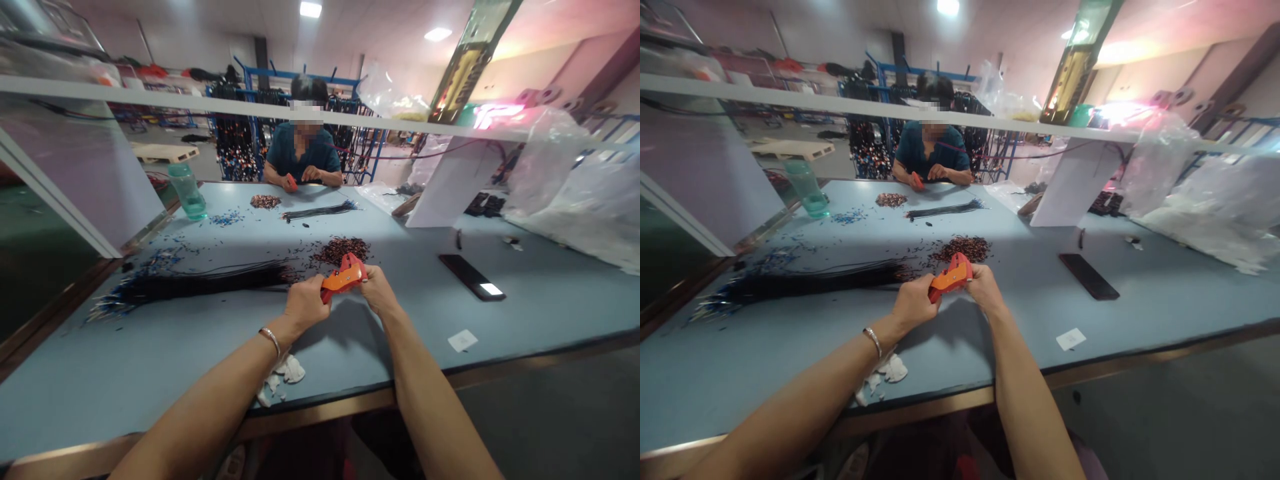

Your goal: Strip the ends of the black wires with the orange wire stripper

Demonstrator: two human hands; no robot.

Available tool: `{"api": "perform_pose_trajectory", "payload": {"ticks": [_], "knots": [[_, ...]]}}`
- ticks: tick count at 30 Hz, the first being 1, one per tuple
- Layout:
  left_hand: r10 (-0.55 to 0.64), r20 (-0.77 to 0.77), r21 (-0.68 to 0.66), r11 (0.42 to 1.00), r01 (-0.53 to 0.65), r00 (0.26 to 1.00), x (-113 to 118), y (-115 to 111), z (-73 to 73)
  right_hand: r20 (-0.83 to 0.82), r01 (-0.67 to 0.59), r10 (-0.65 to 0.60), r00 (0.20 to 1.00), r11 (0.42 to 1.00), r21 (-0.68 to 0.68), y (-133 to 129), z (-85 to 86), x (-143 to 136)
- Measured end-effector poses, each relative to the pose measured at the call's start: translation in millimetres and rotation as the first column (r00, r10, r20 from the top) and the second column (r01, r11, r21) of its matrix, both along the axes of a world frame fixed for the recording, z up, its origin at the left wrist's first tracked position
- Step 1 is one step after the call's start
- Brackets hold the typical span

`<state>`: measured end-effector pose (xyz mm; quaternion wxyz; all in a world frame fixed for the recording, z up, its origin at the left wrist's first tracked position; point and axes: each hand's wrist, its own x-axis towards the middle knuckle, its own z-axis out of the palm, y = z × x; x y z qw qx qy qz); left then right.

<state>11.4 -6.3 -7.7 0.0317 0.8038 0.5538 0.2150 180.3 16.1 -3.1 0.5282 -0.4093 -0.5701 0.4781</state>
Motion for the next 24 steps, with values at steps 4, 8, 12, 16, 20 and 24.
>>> {"api": "perform_pose_trajectory", "payload": {"ticks": [4,8,12,16,20,24], "knots": [[0.010,-0.021,-0.054,0.998,-0.011,1.000,1.2,-1.7,3.6,-0.024,0.006,-0.007,1.000,1.000,-0.016,-0.4,1.0,-1.8],[0.016,-0.029,-0.089,0.996,-0.019,0.999,2.2,-2.4,6.1,-0.028,0.005,-0.005,1.000,1.000,-0.018,0.2,0.6,-2.6],[0.023,-0.026,-0.107,0.994,-0.025,0.999,2.7,-2.0,6.3,-0.022,0.005,-0.006,1.000,1.000,-0.020,0.2,1.1,-2.8],[0.025,-0.016,-0.121,0.992,-0.027,1.000,3.1,-1.4,5.4,-0.003,-0.014,0.014,1.000,1.000,-0.010,-1.3,2.9,-3.1],[0.013,0.001,-0.109,0.994,-0.013,1.000,2.7,-0.9,4.2,0.014,-0.021,0.021,1.000,1.000,0.000,-2.8,5.2,-4.1],[0.012,-0.003,-0.106,0.994,-0.012,1.000,1.9,-0.3,3.0,-0.005,-0.047,0.047,0.999,0.999,-0.006,-3.0,7.4,-4.6]]}}
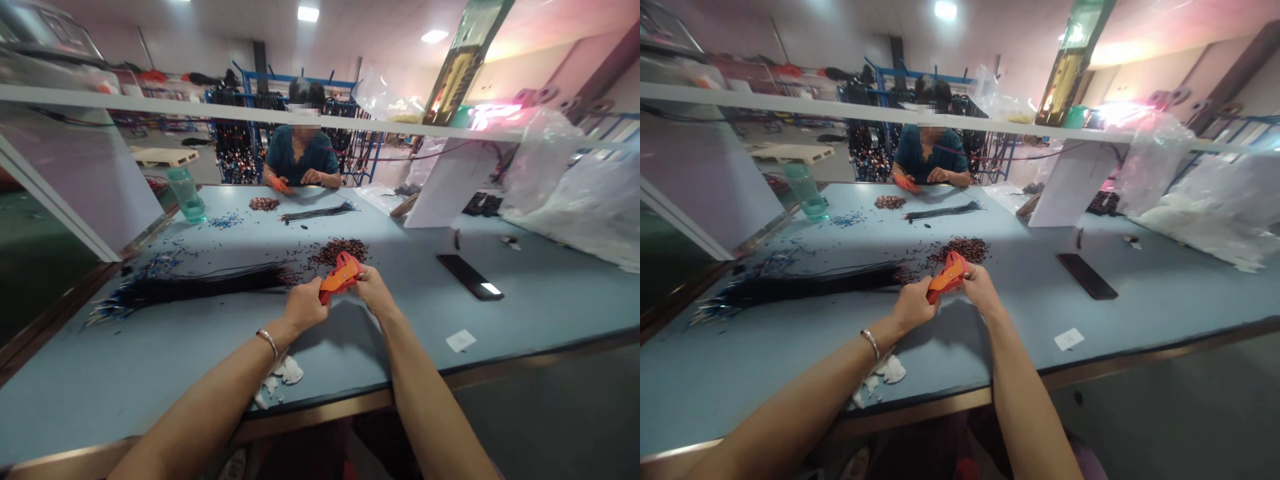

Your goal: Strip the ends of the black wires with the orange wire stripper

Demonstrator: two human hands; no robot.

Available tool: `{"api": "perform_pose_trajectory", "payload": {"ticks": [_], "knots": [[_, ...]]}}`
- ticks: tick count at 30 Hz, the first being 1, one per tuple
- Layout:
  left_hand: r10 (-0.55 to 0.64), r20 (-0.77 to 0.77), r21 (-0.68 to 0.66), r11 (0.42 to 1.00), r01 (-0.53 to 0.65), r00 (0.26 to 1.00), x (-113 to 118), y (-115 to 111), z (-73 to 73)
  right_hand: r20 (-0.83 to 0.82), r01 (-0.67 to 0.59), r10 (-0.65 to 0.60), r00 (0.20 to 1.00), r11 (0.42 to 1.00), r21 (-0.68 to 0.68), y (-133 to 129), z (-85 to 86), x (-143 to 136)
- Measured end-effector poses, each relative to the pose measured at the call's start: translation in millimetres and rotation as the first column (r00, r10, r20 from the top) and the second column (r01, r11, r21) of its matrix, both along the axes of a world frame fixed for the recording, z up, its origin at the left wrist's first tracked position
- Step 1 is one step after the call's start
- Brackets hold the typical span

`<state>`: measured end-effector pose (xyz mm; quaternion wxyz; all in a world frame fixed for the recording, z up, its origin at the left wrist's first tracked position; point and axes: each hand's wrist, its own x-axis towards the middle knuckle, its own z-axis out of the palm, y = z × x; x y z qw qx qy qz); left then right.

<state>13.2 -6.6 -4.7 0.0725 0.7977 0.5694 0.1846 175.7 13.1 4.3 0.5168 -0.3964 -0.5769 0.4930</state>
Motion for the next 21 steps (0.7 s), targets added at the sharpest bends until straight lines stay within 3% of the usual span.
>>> {"api": "perform_pose_trajectory", "payload": {"ticks": [21], "knots": [[0.012,-0.010,0.090,0.996,-0.011,1.000,0,0,-2.3,0.122,0.085,-0.077,0.990,0.995,-0.055,4,-11.1,4]]}}
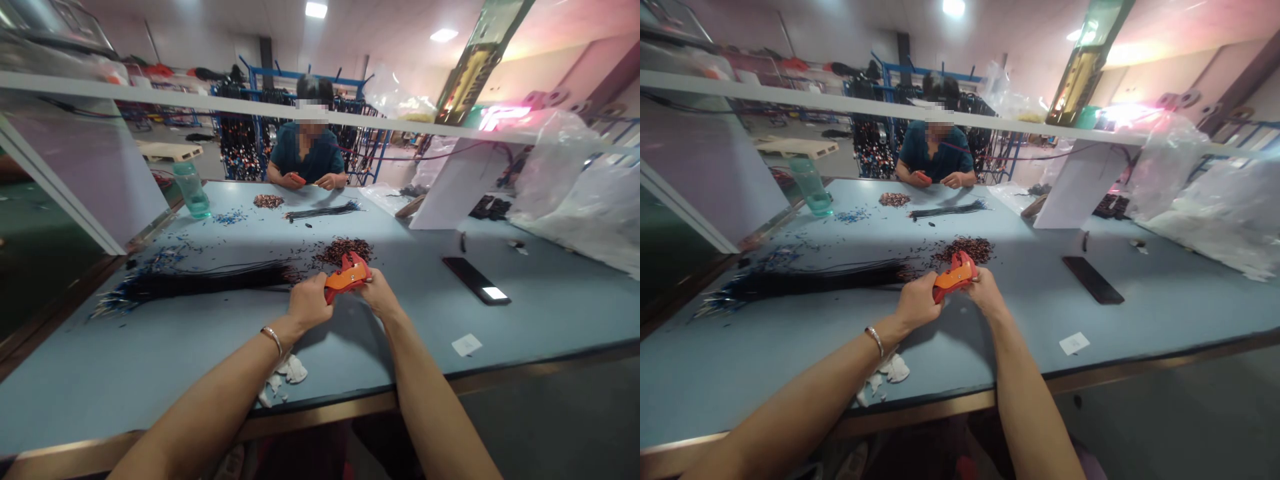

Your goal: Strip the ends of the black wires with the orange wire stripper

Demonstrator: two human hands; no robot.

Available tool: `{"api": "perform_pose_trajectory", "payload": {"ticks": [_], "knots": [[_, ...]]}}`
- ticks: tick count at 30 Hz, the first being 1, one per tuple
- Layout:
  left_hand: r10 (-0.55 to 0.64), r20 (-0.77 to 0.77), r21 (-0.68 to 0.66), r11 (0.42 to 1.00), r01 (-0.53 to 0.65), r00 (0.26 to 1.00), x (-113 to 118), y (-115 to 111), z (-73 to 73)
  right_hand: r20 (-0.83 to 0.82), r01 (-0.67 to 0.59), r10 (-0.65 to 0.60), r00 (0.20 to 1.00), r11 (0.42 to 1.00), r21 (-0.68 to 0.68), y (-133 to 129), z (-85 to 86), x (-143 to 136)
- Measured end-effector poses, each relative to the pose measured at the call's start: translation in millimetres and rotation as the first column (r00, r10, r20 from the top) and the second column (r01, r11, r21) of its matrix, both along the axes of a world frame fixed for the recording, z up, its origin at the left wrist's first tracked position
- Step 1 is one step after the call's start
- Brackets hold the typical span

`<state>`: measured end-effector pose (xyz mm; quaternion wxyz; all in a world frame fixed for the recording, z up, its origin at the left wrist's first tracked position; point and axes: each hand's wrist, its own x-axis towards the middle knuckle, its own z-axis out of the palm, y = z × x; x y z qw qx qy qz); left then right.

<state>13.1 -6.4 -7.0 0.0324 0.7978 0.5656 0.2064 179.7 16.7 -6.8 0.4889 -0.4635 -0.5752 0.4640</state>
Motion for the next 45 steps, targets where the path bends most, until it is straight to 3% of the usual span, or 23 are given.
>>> {"api": "perform_pose_trajectory", "payload": {"ticks": [12,17,22,30,45], "knots": [[-0.036,0.002,0.078,0.996,0.036,0.999,-2,1,-0.9,-0.055,-0.034,0.037,0.998,0.998,0.051,-3,3.9,-1],[-0.033,-0.013,0.075,0.997,0.034,0.999,-2,0,-0.7,-0.044,-0.041,0.045,0.998,0.996,0.078,1,-2.6,2],[-0.046,-0.037,0.019,0.999,0.047,0.998,-2,-1,0.2,-0.055,-0.046,0.049,0.997,0.998,0.048,5,-11.4,5],[-0.058,0.028,-0.047,0.997,0.059,0.998,0,-1,-1.8,-0.138,-0.034,0.041,0.990,0.998,0.048,0,-0.2,1],[-0.110,0.011,0.132,0.985,0.108,0.994,-2,-1,-3.7,-0.076,-0.068,0.076,0.994,0.992,0.103,-3,0.0,6]]}}
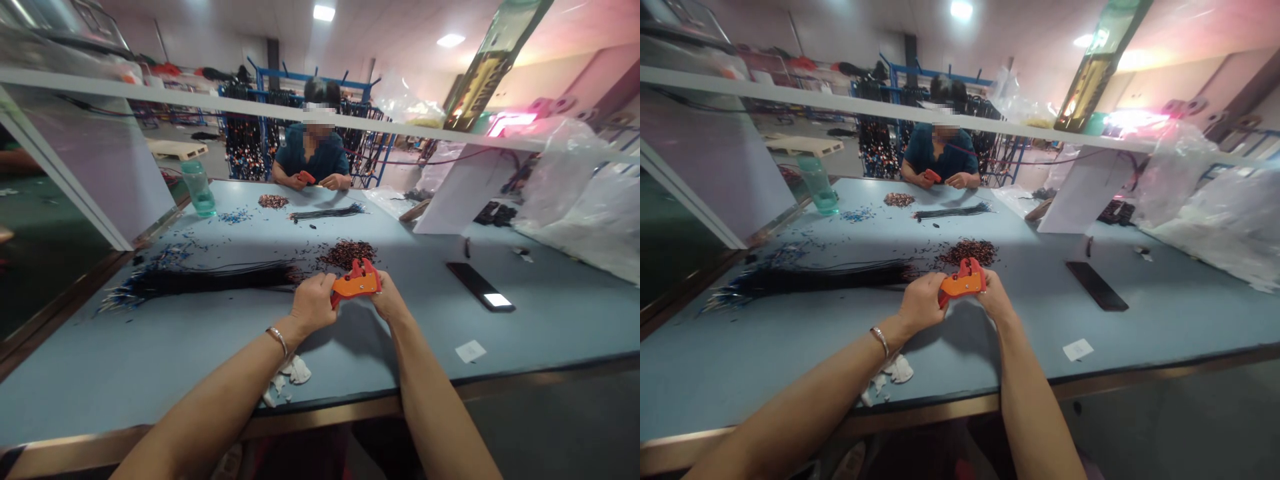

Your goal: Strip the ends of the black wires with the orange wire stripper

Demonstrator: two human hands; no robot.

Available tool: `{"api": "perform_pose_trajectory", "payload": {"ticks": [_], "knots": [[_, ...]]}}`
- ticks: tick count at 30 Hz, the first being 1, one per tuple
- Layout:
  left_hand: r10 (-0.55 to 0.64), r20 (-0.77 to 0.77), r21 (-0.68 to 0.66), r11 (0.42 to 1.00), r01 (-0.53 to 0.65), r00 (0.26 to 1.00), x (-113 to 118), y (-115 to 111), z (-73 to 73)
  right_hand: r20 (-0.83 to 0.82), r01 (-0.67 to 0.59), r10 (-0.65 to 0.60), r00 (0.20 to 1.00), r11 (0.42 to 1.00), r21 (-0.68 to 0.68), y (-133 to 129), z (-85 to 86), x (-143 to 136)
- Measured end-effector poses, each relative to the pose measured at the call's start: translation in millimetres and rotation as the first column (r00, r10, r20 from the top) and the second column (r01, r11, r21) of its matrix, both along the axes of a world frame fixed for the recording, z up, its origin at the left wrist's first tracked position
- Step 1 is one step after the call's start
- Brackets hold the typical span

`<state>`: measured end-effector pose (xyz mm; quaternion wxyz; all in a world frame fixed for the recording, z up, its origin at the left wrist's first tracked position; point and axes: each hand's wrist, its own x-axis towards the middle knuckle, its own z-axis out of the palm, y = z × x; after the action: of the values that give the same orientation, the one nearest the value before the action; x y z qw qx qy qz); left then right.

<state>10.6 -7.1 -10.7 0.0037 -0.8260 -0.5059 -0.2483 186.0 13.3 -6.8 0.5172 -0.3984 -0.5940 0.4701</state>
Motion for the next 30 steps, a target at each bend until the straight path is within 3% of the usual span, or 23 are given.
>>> {"api": "perform_pose_trajectory", "payload": {"ticks": [19,30], "knots": [[-0.005,0.017,0.088,0.996,0.003,1.000,0.2,-0.7,-0.4,-0.059,-0.027,0.027,0.998,1.000,0.001,-4.8,7.3,-2.7],[-0.057,0.052,-0.097,0.993,0.062,0.997,1.1,-1.7,0.7,-0.058,-0.020,0.020,0.998,1.000,0.001,-4.3,8.0,-3.1]]}}
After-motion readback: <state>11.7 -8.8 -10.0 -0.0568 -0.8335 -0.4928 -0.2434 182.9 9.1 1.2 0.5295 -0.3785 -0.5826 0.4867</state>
